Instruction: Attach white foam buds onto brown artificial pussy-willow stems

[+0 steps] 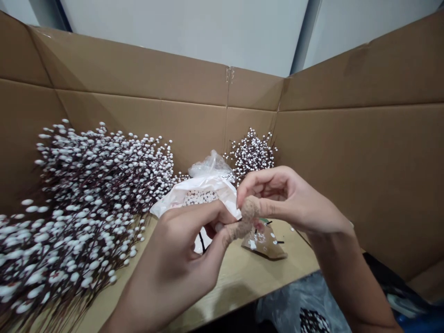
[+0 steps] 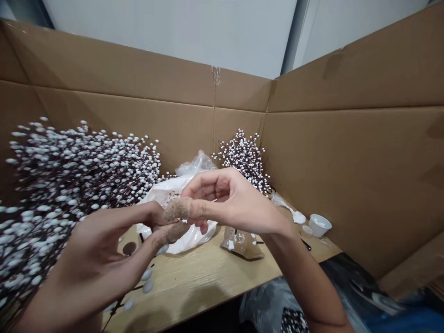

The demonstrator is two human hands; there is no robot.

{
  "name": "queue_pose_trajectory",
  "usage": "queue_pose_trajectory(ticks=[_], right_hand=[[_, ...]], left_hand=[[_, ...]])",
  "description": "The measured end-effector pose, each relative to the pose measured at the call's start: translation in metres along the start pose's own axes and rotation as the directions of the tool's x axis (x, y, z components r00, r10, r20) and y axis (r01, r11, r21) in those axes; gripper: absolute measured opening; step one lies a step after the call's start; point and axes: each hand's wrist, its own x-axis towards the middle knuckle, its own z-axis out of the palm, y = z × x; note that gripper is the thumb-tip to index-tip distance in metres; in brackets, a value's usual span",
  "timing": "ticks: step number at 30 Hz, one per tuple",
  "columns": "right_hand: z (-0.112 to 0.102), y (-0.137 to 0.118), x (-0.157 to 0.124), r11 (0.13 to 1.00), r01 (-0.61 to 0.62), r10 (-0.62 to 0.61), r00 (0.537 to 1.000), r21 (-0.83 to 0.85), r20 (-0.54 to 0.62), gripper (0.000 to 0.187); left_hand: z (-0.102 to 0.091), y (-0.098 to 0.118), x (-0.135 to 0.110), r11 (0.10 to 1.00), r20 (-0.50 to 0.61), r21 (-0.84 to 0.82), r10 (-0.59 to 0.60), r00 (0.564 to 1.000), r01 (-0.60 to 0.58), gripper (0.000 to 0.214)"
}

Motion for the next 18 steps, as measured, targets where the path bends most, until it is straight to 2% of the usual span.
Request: queue_pose_trajectory(ticks=[4,8,18], right_hand=[[-0.0023,-0.0016,-0.002,0.999,-0.01,0.009,1.0,-0.038,-0.014,0.014],[-0.0008,-0.0048,-0.0025,0.997,-0.029,0.029,1.0,-0.07,0.008,0.019],[-0.0012,-0.0084,-0.0007,0.991,-0.041,0.042,0.999,-0.128,0.01,0.023]], left_hand=[[0.0006,0.0021,-0.0015,0.998,0.007,0.046,0.034,0.999,-0.034,0.018],[0.0019,0.0022,-0.0026,0.999,0.058,0.035,0.003,0.998,-0.005,0.019],[0.0007,0.0038,0.0009,0.999,0.102,0.02,-0.029,0.994,0.027,0.021]])
